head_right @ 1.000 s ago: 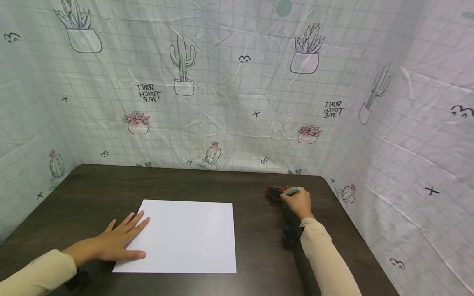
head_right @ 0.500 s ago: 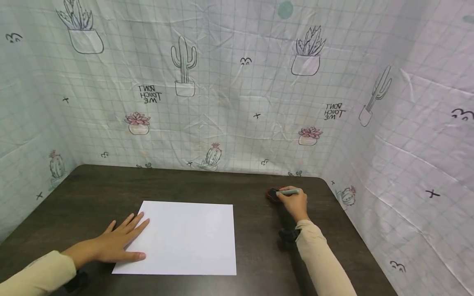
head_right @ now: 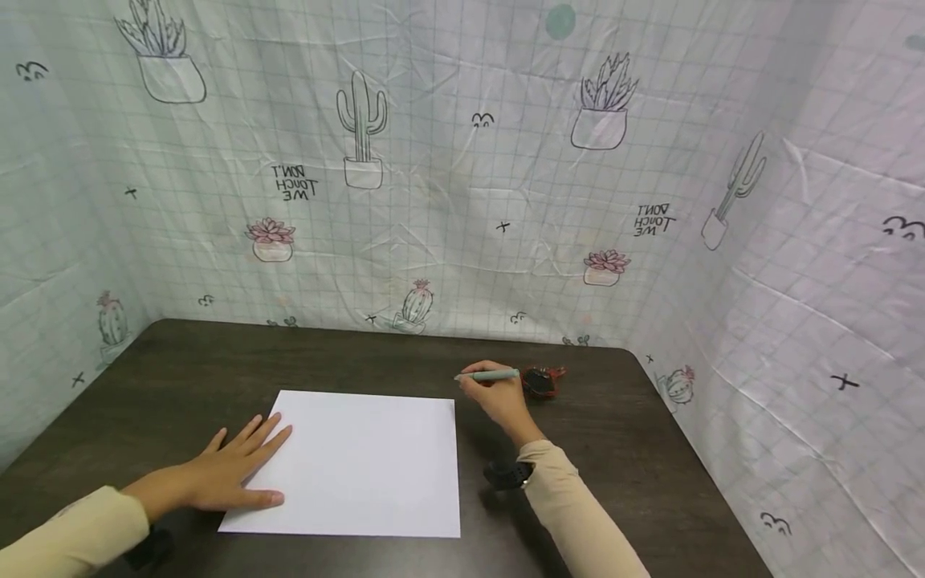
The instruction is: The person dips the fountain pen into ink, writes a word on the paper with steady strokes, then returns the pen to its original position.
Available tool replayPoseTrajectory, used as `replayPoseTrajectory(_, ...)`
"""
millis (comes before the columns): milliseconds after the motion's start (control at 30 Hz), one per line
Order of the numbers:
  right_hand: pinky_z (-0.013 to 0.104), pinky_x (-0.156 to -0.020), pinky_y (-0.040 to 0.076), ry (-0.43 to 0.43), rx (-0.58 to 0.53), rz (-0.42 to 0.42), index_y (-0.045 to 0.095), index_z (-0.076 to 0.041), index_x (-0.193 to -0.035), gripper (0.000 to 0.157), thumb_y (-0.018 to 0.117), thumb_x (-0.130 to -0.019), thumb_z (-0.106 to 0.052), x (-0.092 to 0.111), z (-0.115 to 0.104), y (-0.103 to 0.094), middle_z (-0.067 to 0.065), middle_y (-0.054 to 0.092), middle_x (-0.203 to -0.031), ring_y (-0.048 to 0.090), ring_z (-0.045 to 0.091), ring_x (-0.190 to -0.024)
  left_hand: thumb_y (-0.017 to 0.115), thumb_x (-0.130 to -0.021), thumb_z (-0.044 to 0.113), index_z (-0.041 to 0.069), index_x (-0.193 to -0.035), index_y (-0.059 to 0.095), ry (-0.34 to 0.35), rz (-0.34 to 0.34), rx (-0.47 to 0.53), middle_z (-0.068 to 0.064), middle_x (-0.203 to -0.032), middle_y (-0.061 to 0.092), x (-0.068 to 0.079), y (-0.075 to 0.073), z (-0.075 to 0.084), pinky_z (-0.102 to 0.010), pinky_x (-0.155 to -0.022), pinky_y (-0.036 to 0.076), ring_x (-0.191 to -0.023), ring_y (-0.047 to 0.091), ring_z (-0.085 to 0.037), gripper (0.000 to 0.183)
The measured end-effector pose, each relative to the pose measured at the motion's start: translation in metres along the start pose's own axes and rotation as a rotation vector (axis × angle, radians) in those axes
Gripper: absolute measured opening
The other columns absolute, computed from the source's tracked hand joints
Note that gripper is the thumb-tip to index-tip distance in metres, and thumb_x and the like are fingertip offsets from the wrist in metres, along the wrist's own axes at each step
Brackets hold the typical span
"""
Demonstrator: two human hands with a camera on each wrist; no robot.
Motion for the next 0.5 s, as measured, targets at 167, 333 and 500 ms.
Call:
replayPoseTrajectory(167, 0.044, -0.072, 0.056, -0.029, -0.018, -0.103, 0.068, 0.007, -0.104, 0.02, 0.068, -0.088, -0.005, 0.002, -0.018, 0.042, 0.024, 0.068, -0.089, 0.064, 0.047, -0.082, 0.048, -0.073, 0.085, 0.021, -0.155, 0.018, 0.001, -0.002, -0.005, -0.006, -0.162, 0.001, 0.0, 0.0, -0.001, -0.075, -0.102, -0.001, -0.147, -0.001, -0.037, 0.108)
replayPoseTrajectory(333, 0.025, -0.06, 0.051, -0.044, -0.02, -0.162, 0.07, 0.002, -0.1, 0.017, 0.07, -0.087, -0.008, -0.001, -0.012, 0.081, 0.021, 0.069, -0.085, 0.066, 0.027, -0.07, 0.049, -0.073, 0.084, 0.021, -0.155, 0.018, 0.003, 0.002, 0.004, -0.007, -0.162, 0.002, 0.0, -0.002, 0.0, -0.075, -0.102, -0.001, -0.147, -0.001, -0.037, 0.108)
replayPoseTrajectory(500, 0.023, -0.055, 0.05, -0.071, -0.021, -0.201, 0.072, -0.004, -0.093, 0.01, 0.073, -0.085, -0.01, -0.001, -0.01, 0.116, 0.009, 0.071, -0.079, 0.064, 0.011, -0.064, 0.048, -0.072, 0.085, 0.021, -0.155, 0.018, 0.0, 0.004, -0.003, -0.007, -0.162, 0.002, 0.0, -0.001, -0.001, -0.075, -0.103, -0.001, -0.147, 0.0, -0.037, 0.108)
Point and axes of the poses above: each hand's wrist, its own x-axis away from the middle knuckle, its own y-axis out of the palm, z = x × y, the point moved 8 cm from there along -x, towards the middle knuckle
